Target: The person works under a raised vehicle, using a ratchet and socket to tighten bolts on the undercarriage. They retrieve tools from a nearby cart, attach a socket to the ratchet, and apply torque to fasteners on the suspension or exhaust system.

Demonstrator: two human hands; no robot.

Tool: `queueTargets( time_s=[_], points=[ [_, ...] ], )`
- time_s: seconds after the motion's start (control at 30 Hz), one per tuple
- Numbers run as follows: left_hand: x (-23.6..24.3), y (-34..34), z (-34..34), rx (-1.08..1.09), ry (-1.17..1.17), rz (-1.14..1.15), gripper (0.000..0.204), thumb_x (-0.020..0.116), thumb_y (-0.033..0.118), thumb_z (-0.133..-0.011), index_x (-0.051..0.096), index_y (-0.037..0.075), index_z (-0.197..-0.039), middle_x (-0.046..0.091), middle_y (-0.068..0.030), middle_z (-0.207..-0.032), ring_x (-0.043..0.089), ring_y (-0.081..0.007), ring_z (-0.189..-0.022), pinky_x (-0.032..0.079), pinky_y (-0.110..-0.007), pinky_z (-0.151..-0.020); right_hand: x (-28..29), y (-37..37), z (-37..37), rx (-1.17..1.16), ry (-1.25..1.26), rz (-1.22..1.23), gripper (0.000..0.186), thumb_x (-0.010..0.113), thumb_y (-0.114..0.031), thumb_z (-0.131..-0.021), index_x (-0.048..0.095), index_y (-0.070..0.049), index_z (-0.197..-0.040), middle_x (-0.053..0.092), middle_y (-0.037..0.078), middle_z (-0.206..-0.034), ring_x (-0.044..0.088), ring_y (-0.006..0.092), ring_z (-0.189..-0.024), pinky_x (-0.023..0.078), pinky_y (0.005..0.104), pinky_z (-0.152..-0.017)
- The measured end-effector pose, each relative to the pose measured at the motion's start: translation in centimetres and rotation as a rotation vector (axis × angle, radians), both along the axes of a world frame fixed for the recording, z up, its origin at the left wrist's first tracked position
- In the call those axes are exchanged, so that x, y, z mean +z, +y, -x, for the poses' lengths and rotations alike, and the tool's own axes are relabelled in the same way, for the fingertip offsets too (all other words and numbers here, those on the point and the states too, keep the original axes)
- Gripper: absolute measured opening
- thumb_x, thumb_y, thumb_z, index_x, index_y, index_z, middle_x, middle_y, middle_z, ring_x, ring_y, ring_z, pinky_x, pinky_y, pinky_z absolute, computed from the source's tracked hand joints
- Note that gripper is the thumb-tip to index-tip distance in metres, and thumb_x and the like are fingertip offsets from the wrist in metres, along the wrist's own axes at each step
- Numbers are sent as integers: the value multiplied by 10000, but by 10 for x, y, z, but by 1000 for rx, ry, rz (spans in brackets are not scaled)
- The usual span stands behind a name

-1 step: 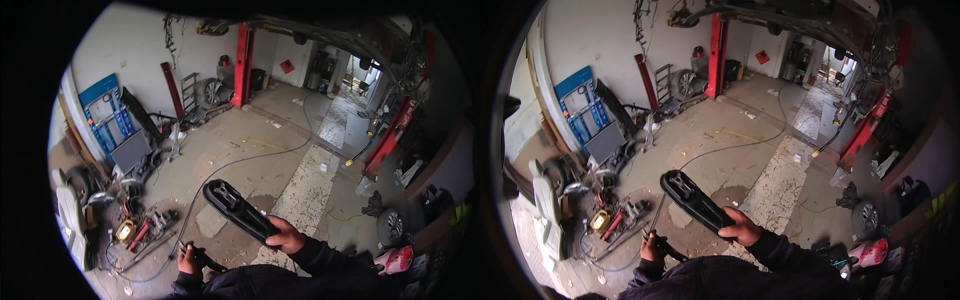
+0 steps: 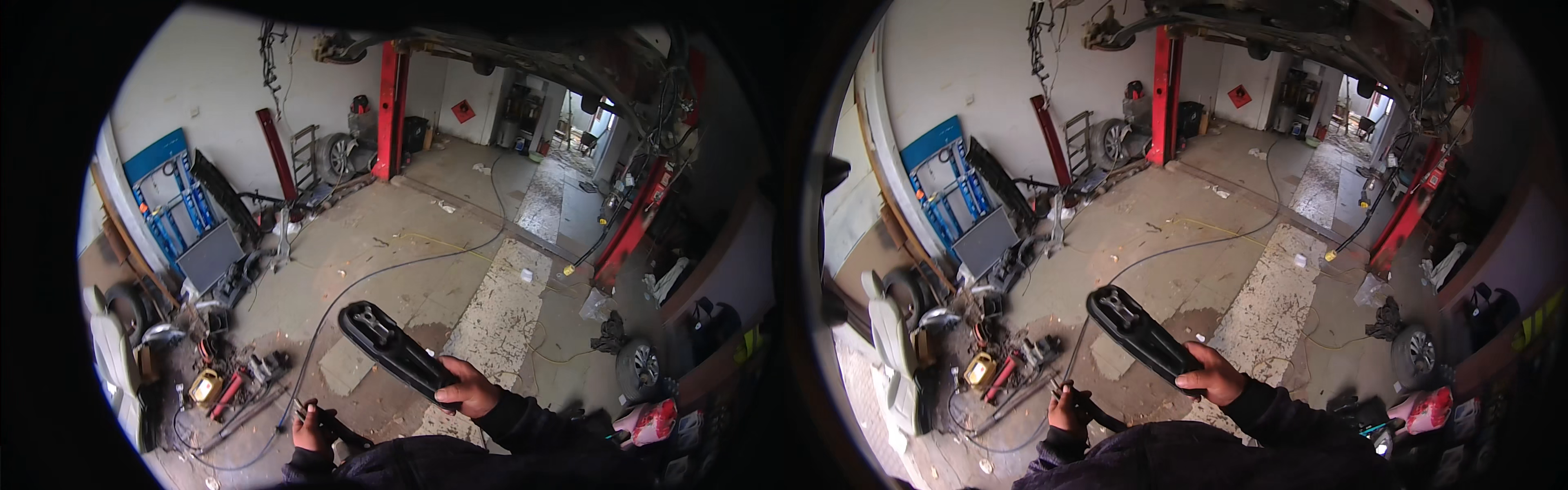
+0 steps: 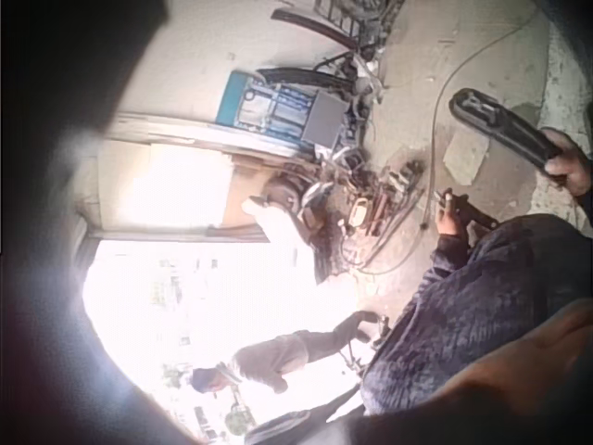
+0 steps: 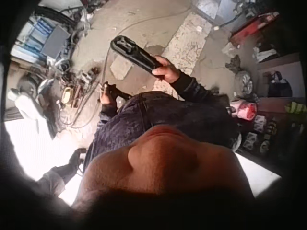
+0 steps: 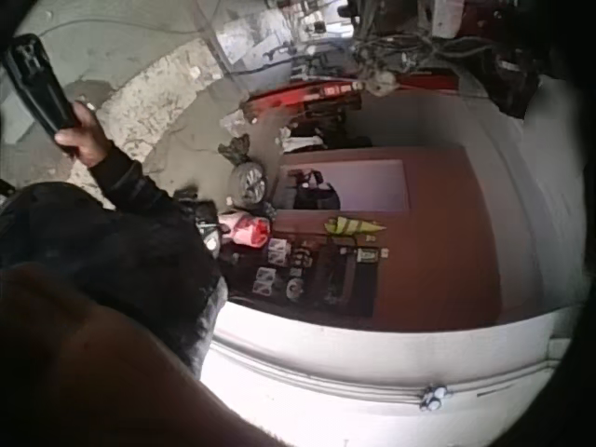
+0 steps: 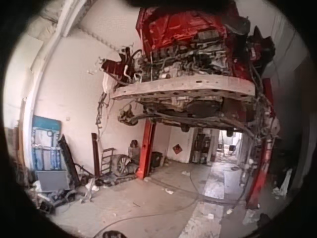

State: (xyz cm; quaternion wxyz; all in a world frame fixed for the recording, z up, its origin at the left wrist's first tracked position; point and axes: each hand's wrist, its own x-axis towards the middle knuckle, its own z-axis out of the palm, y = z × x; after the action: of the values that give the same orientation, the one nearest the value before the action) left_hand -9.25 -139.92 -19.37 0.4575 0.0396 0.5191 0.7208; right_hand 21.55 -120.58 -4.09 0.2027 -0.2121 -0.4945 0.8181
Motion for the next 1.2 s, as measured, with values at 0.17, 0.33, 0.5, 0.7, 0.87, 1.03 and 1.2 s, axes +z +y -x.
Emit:
queueTargets(
  time_s=[0.17,0.33,0.5,0.7,0.87,1.03,1.2],
  points=[
    [-41,83,55,17,-19,103,384,645,439,-1120,619,152,-1374,780,-203,-1033,611,-209,-616,484,-366,-524,-33,65,27,-235,-183,94,275,798,-201,-933,627,-53,-1089,611,40,-850,601,157,-607,470,316,-530],
    [-63,169,138,-3,-197,111,252,591,386,-1143,603,185,-1295,782,-207,-1006,496,-188,-487,399,-358,-435,-55,142,73,-532,-228,149,237,798,-202,-915,657,-13,-941,605,65,-731,574,190,-532,435,349,-481],
    [-51,288,224,-124,-96,166,258,587,371,-1149,609,178,-1318,784,-219,-1026,489,-178,-481,397,-347,-431,-26,232,108,-843,-187,94,260,789,-220,-921,659,0,-874,613,87,-711,603,199,-529,452,357,-465],
    [-37,454,242,-297,20,144,264,614,352,-1134,614,186,-1339,792,-209,-1018,566,-204,-516,490,-366,-476,86,365,86,-1013,-41,-205,235,787,-201,-933,610,-48,-922,597,51,-750,570,170,-529,443,341,-462],
    [-42,585,221,-397,58,64,306,648,387,-1121,601,204,-1362,795,-195,-1031,689,-246,-722,571,-423,-587,189,503,68,-1148,95,-462,225,775,-183,-959,609,-38,-1006,613,63,-779,566,165,-528,439,317,-473],
    [-25,706,208,-331,83,73,327,644,416,-1116,610,198,-1357,786,-211,-1074,682,-244,-744,545,-385,-579,284,657,59,-1143,258,-682,240,771,-211,-993,621,-24,-995,619,55,-795,582,147,-555,429,302,-475],
    [-4,811,203,-421,92,5,309,625,409,-1129,608,194,-1351,791,-216,-1120,654,-231,-675,526,-376,-537,358,780,59,-1093,370,-785,212,767,-223,-1002,672,-35,-978,673,74,-822,570,135,-555,422,284,-488]
  ],
)
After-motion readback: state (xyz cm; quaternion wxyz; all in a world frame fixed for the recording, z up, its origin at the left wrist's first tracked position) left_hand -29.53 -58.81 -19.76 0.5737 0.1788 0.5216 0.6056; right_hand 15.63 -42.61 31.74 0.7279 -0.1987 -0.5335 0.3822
